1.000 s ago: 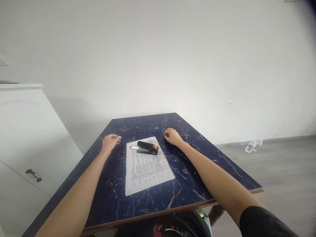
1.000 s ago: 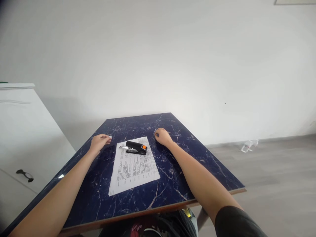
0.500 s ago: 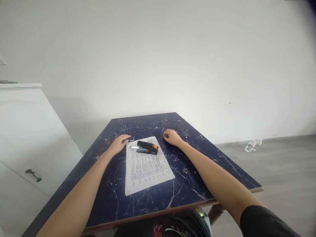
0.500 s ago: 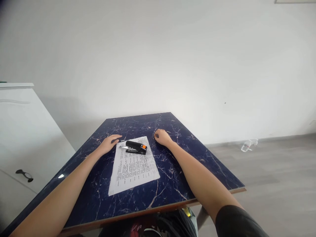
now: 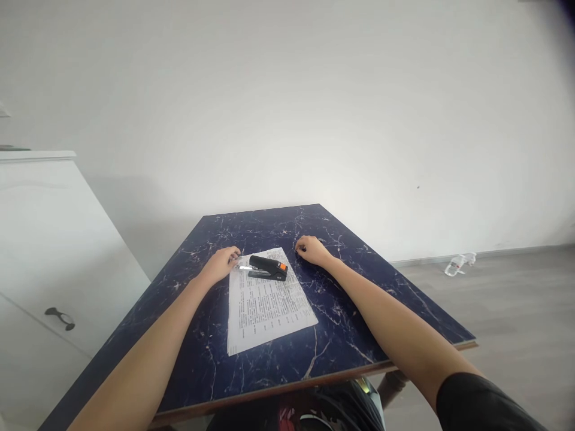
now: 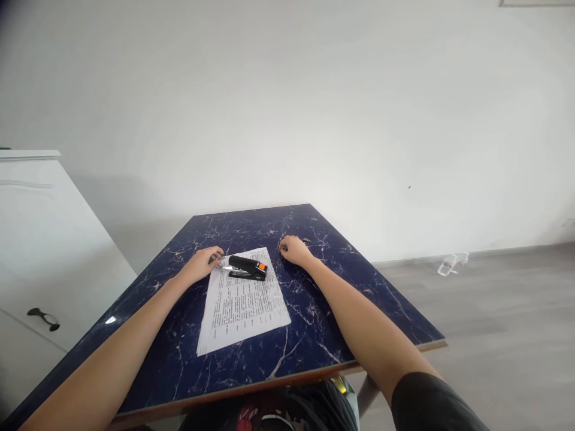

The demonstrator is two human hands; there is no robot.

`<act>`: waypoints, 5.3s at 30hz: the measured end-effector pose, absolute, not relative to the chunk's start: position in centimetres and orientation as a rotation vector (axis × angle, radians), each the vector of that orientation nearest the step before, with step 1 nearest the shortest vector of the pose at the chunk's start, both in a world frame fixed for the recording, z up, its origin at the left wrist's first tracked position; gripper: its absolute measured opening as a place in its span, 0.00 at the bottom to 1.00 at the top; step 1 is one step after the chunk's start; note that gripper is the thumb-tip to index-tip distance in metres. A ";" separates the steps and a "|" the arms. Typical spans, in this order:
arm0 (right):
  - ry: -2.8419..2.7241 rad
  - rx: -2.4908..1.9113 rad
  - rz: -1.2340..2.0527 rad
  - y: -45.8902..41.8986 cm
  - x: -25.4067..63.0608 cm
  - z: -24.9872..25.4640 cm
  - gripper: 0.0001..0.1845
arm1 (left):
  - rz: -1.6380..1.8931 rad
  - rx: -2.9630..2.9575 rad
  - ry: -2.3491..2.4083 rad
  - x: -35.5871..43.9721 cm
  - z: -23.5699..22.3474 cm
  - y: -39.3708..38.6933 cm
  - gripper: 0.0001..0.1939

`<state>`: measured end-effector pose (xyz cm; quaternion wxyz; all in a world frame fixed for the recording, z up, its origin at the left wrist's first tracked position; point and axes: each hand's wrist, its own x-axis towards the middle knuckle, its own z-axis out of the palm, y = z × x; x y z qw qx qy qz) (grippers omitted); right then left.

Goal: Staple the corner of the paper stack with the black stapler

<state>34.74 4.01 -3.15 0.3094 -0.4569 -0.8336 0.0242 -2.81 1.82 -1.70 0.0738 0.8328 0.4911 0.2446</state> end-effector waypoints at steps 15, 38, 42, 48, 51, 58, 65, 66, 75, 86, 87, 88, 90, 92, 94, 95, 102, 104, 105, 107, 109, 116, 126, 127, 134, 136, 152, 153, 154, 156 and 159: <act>-2.197 -1.223 0.120 4.4 35.1 -3.3 0.08 | 0.800 2.449 1.330 -1.7 1.2 -0.2 0.14; -2.187 -1.206 0.120 4.5 35.1 -3.4 0.09 | 0.615 2.360 1.154 -1.1 2.1 -1.2 0.11; -2.188 -1.207 0.114 4.6 35.1 -3.5 0.09 | 0.618 2.364 1.166 -1.3 2.0 -1.2 0.11; -2.191 -1.206 0.112 4.6 35.0 -3.5 0.08 | 0.811 2.378 1.134 -1.0 1.9 -1.2 0.12; -2.192 -1.209 0.115 4.7 35.1 -3.6 0.08 | 0.896 2.291 1.118 -1.1 1.7 -0.9 0.16; -2.183 -1.212 0.115 4.8 35.1 -3.8 0.08 | 1.148 1.798 1.212 -1.8 0.6 0.5 0.23; -2.186 -1.205 0.111 4.8 35.0 -3.8 0.08 | 0.913 2.060 1.151 -1.4 1.3 -0.4 0.20; -2.186 -1.205 0.110 4.8 35.0 -3.8 0.08 | 0.863 2.116 1.146 -1.2 1.5 -0.7 0.20; -2.181 -1.206 0.106 4.8 35.0 -3.8 0.08 | 0.720 2.197 1.128 -0.6 1.4 -1.0 0.15; -2.188 -1.212 0.121 4.4 34.9 -3.5 0.08 | 0.665 2.233 1.168 -0.6 1.6 -1.1 0.08; -2.189 -1.211 0.123 4.4 34.9 -3.5 0.08 | 0.663 2.234 1.164 -0.6 1.7 -1.2 0.08; -2.189 -1.210 0.124 4.4 34.9 -3.5 0.08 | 0.658 2.235 1.160 -0.6 1.7 -1.2 0.08; -2.190 -1.209 0.127 4.4 34.9 -3.4 0.08 | 0.651 2.240 1.159 -0.6 1.8 -1.3 0.09; -2.191 -1.209 0.130 4.4 34.9 -3.4 0.08 | 0.654 2.253 1.158 -0.6 1.7 -1.3 0.08; -2.191 -1.210 0.130 4.4 34.9 -3.4 0.08 | 0.661 2.272 1.138 -0.7 1.5 -1.1 0.08; -2.191 -1.210 0.130 4.4 34.9 -3.4 0.08 | 0.661 2.283 1.120 -0.8 1.4 -1.1 0.08; -2.190 -1.216 0.107 4.0 34.6 -3.2 0.08 | 0.573 2.298 1.120 -3.1 1.4 -0.5 0.11; -2.135 -1.220 0.089 3.5 34.1 -2.7 0.06 | 0.558 2.258 1.138 -3.7 1.3 -0.4 0.12; -2.094 -1.211 0.103 3.1 33.7 -2.2 0.07 | 0.555 2.238 1.145 -3.9 1.3 -0.3 0.12; -2.044 -1.139 0.225 1.8 32.6 -1.3 0.14 | 0.575 2.202 1.151 -4.0 1.1 -0.2 0.12; -2.099 -1.000 0.422 0.2 30.9 -0.4 0.19 | 0.617 2.158 1.142 -3.9 1.0 -0.2 0.13; -2.255 -0.902 0.516 -3.5 25.7 0.1 0.18 | 0.636 2.091 1.042 -1.7 0.8 -0.7 0.13; -2.188 -0.753 0.596 -3.6 25.8 -0.3 0.16 | 0.730 2.192 0.909 1.2 0.9 -1.9 0.11; -2.189 -0.744 0.596 -3.7 25.7 -0.4 0.16 | 0.719 2.195 0.915 1.4 0.9 -2.0 0.11; -2.164 -0.745 0.585 -4.0 25.1 -0.5 0.14 | 0.744 2.193 0.907 2.0 0.5 -2.1 0.11; -2.172 -0.773 0.559 -4.0 25.1 -0.3 0.14 | 0.743 2.243 0.923 1.9 0.6 -2.0 0.10; -2.249 -1.152 0.246 -1.2 31.8 2.4 0.17 | 0.475 2.404 1.747 -0.2 -1.3 1.1 0.18; -2.245 -1.192 0.217 -0.5 32.9 2.4 0.17 | 0.505 2.395 1.723 0.0 -1.2 1.1 0.15; -2.246 -1.227 0.194 0.0 34.0 2.3 0.17 | 0.551 2.371 1.704 0.1 -1.0 1.0 0.12; -2.277 -1.268 0.167 0.9 35.7 1.9 0.18 | 0.693 2.299 1.663 0.0 -0.5 0.7 0.09; -2.384 -1.203 0.216 1.3 36.9 1.6 0.16 | 0.932 2.205 1.546 -0.7 0.4 0.5 0.10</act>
